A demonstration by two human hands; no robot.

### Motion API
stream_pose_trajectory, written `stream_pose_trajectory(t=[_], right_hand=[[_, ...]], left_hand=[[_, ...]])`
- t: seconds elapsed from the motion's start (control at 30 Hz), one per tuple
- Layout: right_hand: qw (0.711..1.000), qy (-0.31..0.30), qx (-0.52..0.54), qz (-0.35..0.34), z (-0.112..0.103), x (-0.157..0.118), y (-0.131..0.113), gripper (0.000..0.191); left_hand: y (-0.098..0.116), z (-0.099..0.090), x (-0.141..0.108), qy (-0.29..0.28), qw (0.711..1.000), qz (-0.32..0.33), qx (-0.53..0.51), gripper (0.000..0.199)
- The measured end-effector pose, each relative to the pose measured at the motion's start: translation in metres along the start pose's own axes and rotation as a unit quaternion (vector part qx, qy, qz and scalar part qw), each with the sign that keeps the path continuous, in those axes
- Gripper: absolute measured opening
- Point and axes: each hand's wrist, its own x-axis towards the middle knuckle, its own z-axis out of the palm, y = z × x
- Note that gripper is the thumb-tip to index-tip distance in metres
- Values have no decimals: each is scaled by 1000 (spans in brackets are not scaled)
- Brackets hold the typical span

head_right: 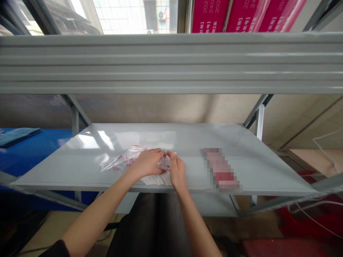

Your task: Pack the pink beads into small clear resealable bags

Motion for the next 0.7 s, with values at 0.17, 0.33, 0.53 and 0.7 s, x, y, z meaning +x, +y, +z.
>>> stream_pose_trajectory(t=[0.17,0.33,0.53,0.7], right_hand=[[1000,10,12,-13,1,-1,0,47],[997,41,62,-30,-2,-2,-5,44],[995,43,73,-48,-9,-26,-32,29],[994,-88,-58,-16,-12,-65,-54,23]], left_hand=[[4,-7,0,9,1000,4,-2,42],[-2,-5,-22,91,994,-15,-51,35],[8,18,-55,213,964,-80,-136,38],[26,42,-74,286,927,-108,-218,46]])
